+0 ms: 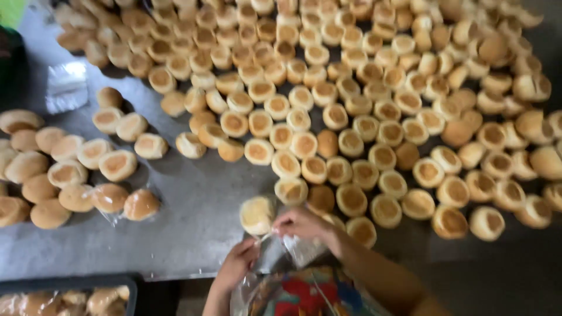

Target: The person packages bread rolls by hand, placing them into individual plastic bags and then into a black plastic bin.

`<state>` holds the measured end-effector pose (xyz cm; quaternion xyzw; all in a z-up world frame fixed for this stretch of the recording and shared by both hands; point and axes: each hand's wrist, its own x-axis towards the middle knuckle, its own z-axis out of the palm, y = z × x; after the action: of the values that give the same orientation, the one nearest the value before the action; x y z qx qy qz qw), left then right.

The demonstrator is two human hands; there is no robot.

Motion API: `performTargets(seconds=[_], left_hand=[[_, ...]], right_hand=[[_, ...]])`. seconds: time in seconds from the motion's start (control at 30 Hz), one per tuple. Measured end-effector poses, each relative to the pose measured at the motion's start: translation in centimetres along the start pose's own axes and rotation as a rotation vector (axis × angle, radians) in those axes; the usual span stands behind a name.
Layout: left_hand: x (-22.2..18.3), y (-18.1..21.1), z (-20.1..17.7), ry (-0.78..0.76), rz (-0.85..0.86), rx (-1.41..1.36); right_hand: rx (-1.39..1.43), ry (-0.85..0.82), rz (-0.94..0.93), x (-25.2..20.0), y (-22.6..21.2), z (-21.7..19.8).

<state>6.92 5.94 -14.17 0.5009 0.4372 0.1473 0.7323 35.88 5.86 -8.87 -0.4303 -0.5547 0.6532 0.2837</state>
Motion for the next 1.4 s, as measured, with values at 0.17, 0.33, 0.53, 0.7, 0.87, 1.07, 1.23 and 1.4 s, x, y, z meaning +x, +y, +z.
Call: performTargets(seconds=[0.17,0.33,0.53,0.7,0.87,1.07,1.23,1.4], left_hand=[[-1.0,4.4,0.3,0.175,-0.133,-0.305],[-2.2,5.7,0.9,0.135,0.160,-0.534],[-2.6,3.9,1.9,0.263,0.265,-0.571],[-4.0,9.4,2.5,0.207,0.132,-0.041],[-1.9,8.8,3.2,0.218,0.281,-0.012],[-3.8,8.3,5.9,0.566,0.220,0.765],[-3.6,5.9,7.1,0.747,0.302,0.705],[-3.7,4.9,8.0,0.552,0.429,0.282]], right_hand=[[0.046,0.019,-0.013,0.3,-2.5,-0.4],[0.194,0.016,0.003,0.9,-1.1,1.1],[0.475,-0.128,-0.058,0.5,-4.1,2.1],[-0.033,-0.164,-0.123,0.2,-11.3,3.8],[-0.658,0.124,-0.540,2.1,-5.8,6.1],[-0.008,0.266,0.176,3.2,3.2,7.2],[0.425,0.217,0.226,1.3,2.3,7.4],[-0.465,0.035,-0.135,1.6,-1.4,4.2]])
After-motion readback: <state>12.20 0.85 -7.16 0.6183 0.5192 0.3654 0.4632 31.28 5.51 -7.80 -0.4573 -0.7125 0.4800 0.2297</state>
